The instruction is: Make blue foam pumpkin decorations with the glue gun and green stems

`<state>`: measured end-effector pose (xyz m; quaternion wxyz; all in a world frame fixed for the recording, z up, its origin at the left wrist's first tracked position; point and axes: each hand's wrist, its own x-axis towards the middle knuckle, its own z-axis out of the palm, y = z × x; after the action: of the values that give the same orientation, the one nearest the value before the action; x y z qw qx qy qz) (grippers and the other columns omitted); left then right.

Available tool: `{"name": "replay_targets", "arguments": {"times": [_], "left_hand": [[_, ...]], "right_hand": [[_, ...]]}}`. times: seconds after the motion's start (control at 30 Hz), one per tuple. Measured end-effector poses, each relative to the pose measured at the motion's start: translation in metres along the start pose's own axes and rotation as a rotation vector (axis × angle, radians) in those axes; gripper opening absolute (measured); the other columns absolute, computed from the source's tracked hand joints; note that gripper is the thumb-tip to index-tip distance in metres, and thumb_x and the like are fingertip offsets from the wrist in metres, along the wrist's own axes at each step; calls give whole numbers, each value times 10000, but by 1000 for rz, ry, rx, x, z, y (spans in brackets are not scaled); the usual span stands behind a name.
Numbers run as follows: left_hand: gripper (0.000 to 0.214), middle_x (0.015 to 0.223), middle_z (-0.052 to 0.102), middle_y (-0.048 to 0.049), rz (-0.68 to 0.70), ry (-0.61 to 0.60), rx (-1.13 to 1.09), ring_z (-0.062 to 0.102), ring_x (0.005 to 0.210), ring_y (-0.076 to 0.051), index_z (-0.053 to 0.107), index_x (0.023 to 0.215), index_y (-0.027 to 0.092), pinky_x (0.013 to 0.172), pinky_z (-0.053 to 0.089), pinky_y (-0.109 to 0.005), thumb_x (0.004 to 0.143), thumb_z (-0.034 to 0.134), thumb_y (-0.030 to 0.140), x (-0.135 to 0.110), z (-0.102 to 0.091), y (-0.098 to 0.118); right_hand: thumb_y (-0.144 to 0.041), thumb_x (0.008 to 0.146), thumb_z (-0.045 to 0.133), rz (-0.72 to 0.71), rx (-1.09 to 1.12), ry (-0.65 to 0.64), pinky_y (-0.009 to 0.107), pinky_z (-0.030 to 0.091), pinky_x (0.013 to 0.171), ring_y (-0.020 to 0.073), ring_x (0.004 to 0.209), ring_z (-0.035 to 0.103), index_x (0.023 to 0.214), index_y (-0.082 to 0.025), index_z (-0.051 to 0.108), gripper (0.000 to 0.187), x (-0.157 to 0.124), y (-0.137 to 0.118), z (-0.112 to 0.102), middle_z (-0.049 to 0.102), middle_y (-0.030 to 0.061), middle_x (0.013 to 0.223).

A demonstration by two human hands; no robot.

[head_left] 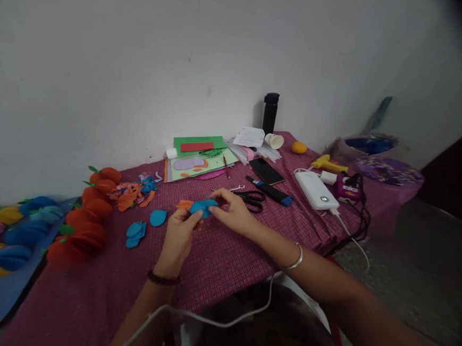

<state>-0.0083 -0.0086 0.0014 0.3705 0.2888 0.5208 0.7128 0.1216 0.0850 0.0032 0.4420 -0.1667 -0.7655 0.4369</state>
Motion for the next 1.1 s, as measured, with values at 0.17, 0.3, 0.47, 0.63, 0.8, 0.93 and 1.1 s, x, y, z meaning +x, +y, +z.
{"name": "replay_targets", "arguments": {"times": [0.17,0.3,0.47,0.63,0.8,0.93,1.1], "left_hand": [[169,566,609,26,107,-80,119,506,501,-75,663,670,139,496,393,-197,640,787,249,-1,0,1],[208,767,678,0,228,-110,117,585,645,-94,701,833,157,601,471,-201,651,792,198,-4,3,4],[223,857,704,-17,-52,-72,-225,649,694,-118,654,903,169,621,539,-223,701,748,190,1,0,10],[138,636,636,11,-351,-195,-293,578,497,-90,635,803,143,456,480,-189,806,651,281,6,-9,12],[237,682,629,36,-216,-204,-156,586,562,-77,625,801,155,528,487,-178,626,780,192,3,-12,16],[305,702,636,41,-44,-123,-10,572,567,-74,623,855,167,563,479,-188,596,784,167,1,-9,19],[269,775,660,6,260,-29,294,605,675,-108,625,888,164,622,481,-211,641,729,188,-3,-2,21]], "right_hand": [[-204,797,636,-73,-44,-46,280,450,733,151,761,569,844,-168,613,64,0,-1,-1,622,8,803],[-161,837,598,-242,-17,-48,289,461,740,154,767,595,779,-177,612,62,1,-3,-5,638,18,785],[-83,842,523,-501,-179,18,342,471,798,188,875,605,867,-180,620,139,0,-4,-11,666,70,898],[-61,829,524,-584,-302,-52,362,473,824,202,935,586,933,-188,617,188,-3,-4,-10,657,87,990],[-72,811,541,-539,-250,-167,374,463,870,198,987,575,944,-216,627,214,-4,-3,-6,633,71,1053],[-48,766,451,-300,-8,-82,375,481,875,195,1007,581,959,-205,616,299,-1,4,-3,617,68,1048],[-230,861,478,108,253,17,329,508,811,169,889,613,985,-192,570,158,3,12,0,634,47,958]]}}
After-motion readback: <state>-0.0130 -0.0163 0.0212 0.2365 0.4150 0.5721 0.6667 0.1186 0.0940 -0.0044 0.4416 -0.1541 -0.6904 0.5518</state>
